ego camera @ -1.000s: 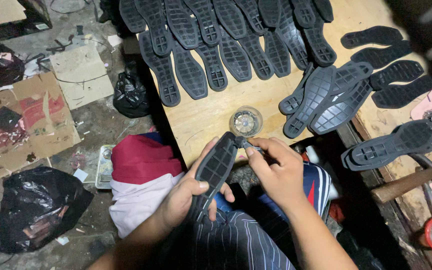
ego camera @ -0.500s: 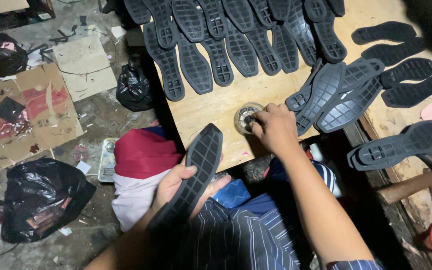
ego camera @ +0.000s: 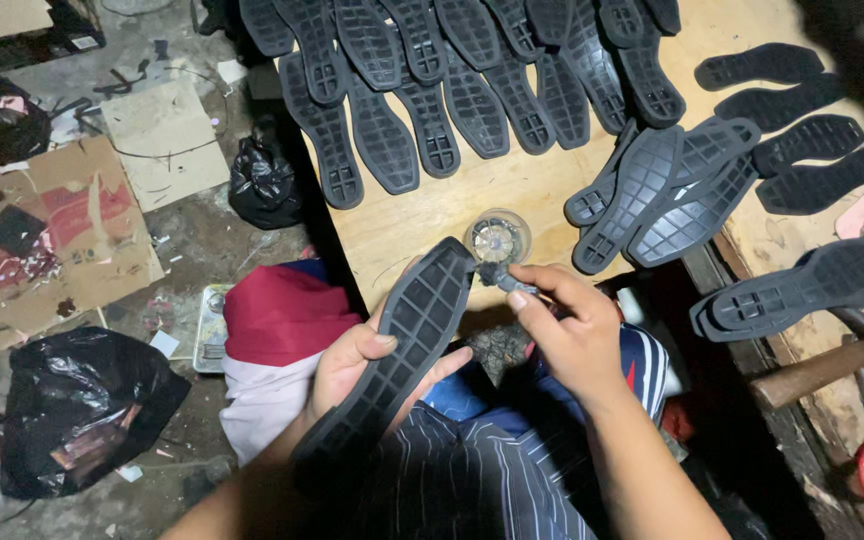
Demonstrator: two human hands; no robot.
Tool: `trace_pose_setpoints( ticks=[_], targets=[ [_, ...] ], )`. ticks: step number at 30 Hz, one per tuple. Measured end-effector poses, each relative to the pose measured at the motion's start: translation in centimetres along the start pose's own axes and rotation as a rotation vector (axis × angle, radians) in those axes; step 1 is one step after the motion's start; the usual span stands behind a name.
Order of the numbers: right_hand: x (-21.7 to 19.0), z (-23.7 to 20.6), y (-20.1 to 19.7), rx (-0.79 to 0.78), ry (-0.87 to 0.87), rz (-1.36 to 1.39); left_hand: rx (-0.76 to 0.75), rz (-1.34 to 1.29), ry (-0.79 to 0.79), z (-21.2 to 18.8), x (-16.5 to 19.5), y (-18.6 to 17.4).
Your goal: The person holds a rubber shoe sole in one hand and applies glue to its textured surface with a small brush dipped in a glue container, then places the coated sole on the workbench and picks up the next sole to repeat the process.
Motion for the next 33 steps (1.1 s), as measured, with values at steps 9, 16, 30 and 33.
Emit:
trace_pose_setpoints(
  ticks=[9,16,30,33],
  targets=[
    [-4.3,0.1,0.8,-0.074,-0.165,-0.269,-0.085,0.036,-0.083,-0.4,-0.2,2.2],
    [-5.2,0.2,0.2,-0.092,-0.236,-0.259,-0.099,-0.01,-0.156,-0.6,-0.1,1.8],
    [-3.7,1.6,1.2,-0.049,-0.169,-0.276,0.337,0.418,0.084,-0.1,-0.4,-1.0],
    [1.0,3.9,-1.1,0.03,-0.016,-0.343,0.3,0.509,0.135,-1.8,-1.1,-0.9]
  ],
)
Point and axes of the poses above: each hand's wrist, its own z-axis towards the middle knuckle, its own y-axis out of the palm, x = y × z, the point moved 7 cm from there along z, towards the middle knuckle, and after that the axes turned 11 degrees about -y, right-handed, at the moved point
